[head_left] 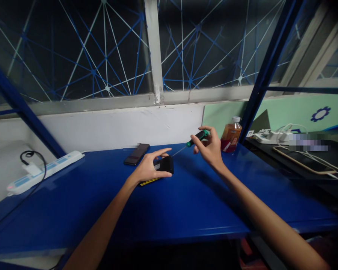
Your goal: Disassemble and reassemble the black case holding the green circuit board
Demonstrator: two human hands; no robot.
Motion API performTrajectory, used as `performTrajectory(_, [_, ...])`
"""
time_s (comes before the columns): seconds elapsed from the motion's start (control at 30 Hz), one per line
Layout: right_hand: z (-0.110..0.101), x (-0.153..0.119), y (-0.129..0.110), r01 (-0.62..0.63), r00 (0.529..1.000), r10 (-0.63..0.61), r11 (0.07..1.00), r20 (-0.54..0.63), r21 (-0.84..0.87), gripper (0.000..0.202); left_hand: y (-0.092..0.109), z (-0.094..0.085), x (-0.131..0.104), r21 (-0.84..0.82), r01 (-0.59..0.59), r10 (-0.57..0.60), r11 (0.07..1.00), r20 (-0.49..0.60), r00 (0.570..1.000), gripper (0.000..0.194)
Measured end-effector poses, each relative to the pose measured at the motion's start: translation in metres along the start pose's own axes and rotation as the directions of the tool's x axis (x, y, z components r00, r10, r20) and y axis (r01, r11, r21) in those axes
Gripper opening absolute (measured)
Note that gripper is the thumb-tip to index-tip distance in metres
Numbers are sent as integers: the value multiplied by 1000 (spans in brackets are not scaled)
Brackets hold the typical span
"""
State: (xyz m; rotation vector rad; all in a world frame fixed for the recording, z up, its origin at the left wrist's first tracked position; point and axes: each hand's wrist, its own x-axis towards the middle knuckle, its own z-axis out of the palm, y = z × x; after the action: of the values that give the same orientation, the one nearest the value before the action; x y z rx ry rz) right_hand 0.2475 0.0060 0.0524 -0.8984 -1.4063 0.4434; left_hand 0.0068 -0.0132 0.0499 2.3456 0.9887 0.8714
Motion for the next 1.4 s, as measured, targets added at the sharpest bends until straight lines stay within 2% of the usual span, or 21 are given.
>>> performTrajectory(0.13, [0,0,0,-4,999,5,1000,36,-7,36,1,0,0,5,3,-3,1000,6,1000,78])
performTrajectory(0.23, [-1,0,1,0,997,-6,997,76,75,34,1,0,0,0,3,-3,1000,6,1000,78])
performTrajectory(0.33, [-1,1,0,20,998,-28,992,60,128,31,2,0,0,-10,10,-10,1000,-2,1000,79])
performTrajectory(0.5, [-1,-1,-3,57,998,-57,998,9,30,34,4,-1,0,-5,21,-21,1000,0,1000,79])
performTrajectory(0.6, [-2,-1,-1,75,997,-75,997,21,-22,31,5,-1,0,-4,22,-22,1000,-2,1000,79])
performTrajectory(0.8, [-4,1,3,96,993,-100,993,66,63,27,4,-2,0,-10,15,-15,1000,-5,1000,78])
performTrajectory(1.0, [-1,0,0,78,997,-78,997,-14,-2,34,7,-3,0,-8,26,-26,1000,12,1000,78])
performTrajectory(1.17, [0,-1,-1,74,994,-78,996,-81,-46,30,6,-2,-1,-21,13,-13,1000,11,1000,79])
performTrajectory(1.4, [-1,0,3,36,999,-35,999,-38,23,24,5,-2,0,-24,-7,7,1000,14,1000,79])
